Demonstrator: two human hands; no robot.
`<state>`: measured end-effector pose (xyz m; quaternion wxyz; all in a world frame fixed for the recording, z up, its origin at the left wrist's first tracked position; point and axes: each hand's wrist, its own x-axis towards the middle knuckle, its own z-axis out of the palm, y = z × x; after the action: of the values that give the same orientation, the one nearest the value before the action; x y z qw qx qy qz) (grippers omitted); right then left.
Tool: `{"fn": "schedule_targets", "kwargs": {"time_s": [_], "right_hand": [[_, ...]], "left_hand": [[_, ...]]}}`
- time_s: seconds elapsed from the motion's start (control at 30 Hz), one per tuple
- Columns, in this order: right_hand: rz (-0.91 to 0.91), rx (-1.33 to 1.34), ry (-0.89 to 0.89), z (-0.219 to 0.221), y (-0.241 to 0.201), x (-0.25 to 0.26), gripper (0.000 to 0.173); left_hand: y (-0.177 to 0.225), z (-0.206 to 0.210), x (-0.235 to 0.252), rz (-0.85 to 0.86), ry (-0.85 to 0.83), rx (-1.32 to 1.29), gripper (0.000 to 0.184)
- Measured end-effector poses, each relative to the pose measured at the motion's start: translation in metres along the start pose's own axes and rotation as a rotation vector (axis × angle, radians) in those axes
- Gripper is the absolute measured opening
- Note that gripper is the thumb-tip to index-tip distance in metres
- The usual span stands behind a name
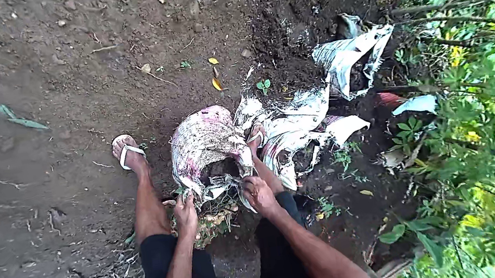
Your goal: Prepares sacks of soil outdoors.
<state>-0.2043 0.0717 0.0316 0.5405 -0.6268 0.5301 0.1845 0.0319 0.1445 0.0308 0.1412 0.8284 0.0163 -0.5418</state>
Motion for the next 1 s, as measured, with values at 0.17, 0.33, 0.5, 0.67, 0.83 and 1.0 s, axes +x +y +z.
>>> {"fn": "schedule_targets", "kwargs": {"time_s": [0.17, 0.33, 0.5, 0.67, 0.83, 1.0], "right_hand": [[-0.058, 0.206, 0.204, -0.072, -0.040, -0.014, 0.024], [0.120, 0.496, 0.483, -0.137, -0.049, -0.023, 0.025], [0.346, 0.572, 0.606, -0.176, 0.007, -0.074, 0.030], [0.571, 0.676, 0.477, -0.160, 0.110, -0.160, 0.037], [0.668, 0.800, 0.302, -0.128, 0.183, -0.240, 0.060], [0.771, 1.111, 0.484, -0.121, 0.200, -0.276, 0.042]], "left_hand": [[0.020, -0.023, -0.028, 0.259, -0.066, 0.148, 0.028], [0.067, -0.044, -0.051, 0.346, -0.102, 0.082, 0.031], [0.120, -0.062, -0.069, 0.472, -0.047, 0.276, 0.033], [0.184, -0.100, -0.112, 0.545, 0.108, 0.493, 0.037], [0.224, -0.117, -0.174, 0.585, 0.288, 0.530, 0.039], [0.232, -0.115, -0.204, 0.508, 0.275, 0.766, 0.038]]}}
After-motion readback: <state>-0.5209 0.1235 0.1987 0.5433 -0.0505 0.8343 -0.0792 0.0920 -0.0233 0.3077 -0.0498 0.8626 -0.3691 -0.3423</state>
